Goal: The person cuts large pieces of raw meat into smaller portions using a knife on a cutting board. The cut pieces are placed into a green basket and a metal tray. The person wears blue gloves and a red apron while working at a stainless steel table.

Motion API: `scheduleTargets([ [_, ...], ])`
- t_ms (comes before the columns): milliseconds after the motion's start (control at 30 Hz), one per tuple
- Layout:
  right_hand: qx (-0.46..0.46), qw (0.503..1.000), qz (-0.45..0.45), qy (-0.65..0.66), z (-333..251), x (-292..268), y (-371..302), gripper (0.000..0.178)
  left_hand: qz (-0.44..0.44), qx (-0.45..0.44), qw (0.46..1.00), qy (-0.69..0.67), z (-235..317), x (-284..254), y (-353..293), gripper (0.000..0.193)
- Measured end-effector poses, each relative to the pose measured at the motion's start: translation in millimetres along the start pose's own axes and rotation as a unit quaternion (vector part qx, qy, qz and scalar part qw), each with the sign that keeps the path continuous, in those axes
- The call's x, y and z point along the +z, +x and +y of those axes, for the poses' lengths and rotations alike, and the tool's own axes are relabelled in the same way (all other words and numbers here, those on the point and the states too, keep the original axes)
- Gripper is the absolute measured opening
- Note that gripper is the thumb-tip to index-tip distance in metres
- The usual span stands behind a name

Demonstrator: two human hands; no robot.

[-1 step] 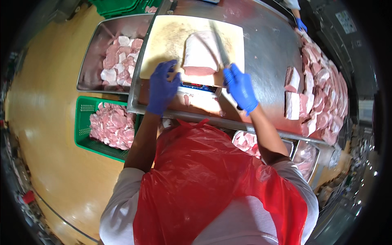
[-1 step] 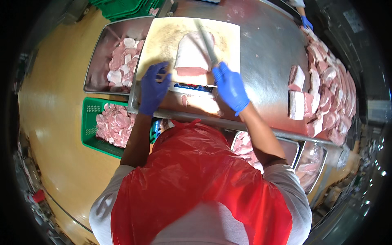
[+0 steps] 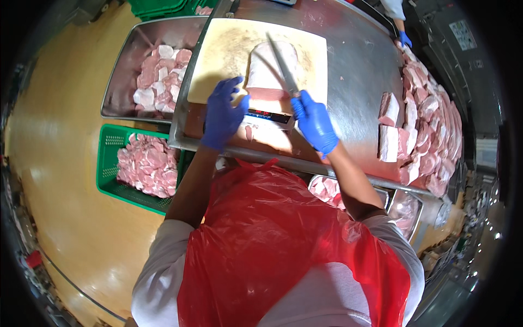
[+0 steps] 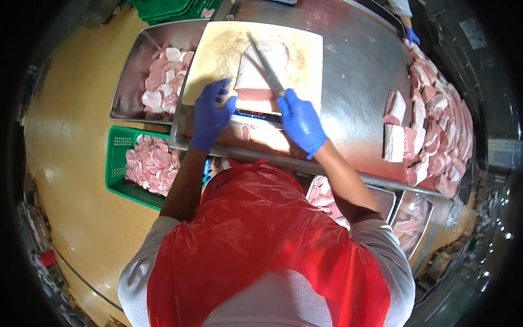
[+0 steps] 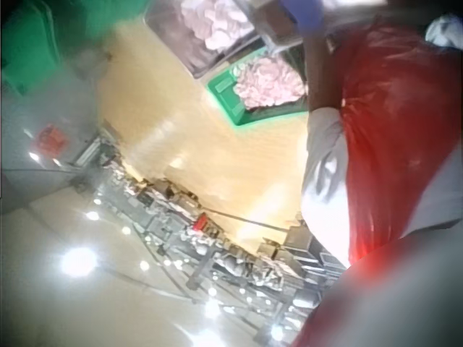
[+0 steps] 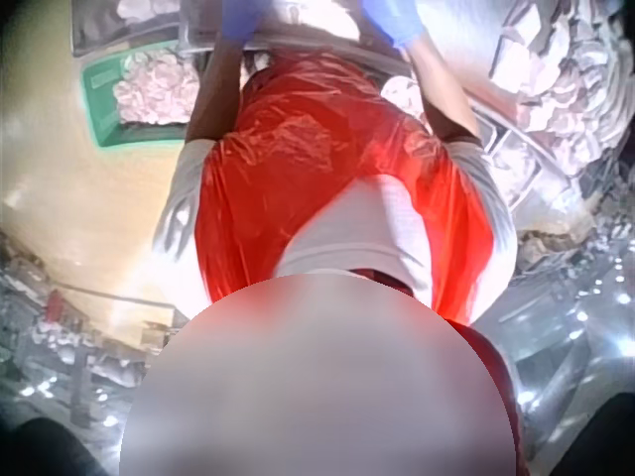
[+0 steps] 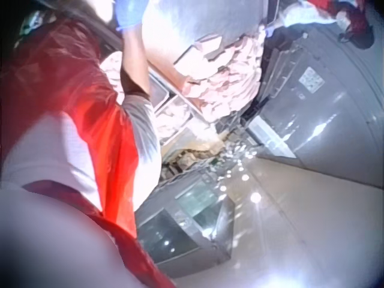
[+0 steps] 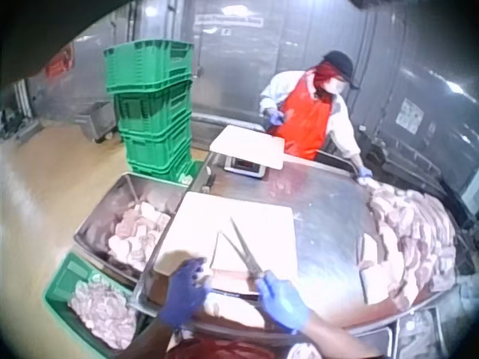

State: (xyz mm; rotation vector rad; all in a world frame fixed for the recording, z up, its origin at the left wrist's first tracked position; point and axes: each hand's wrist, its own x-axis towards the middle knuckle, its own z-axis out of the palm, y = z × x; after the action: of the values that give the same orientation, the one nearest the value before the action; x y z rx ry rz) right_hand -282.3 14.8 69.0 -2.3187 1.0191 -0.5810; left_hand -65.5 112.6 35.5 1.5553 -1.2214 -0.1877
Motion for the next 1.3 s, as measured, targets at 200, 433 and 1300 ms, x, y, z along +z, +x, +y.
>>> scheduleTargets([
  [200, -0.006, 0.981, -0.12, -0.151, -67, 25, 30, 0.017, 0.033, -0.043, 0.997, -0.054, -20, 30, -10, 0.011],
  [433, -0.057, 0.959, -0.129, -0.245, -27, 30, 11, 0.02, 0.099, -0.016, 0.994, -0.04, -18, 35, -18, 0.006],
  [1300, -0.02, 0.935, -0.217, -0.279, 10, -44, -2, 0.029, 0.118, -0.025, 0.989, 0.082, -22, 10, -40, 0.013],
])
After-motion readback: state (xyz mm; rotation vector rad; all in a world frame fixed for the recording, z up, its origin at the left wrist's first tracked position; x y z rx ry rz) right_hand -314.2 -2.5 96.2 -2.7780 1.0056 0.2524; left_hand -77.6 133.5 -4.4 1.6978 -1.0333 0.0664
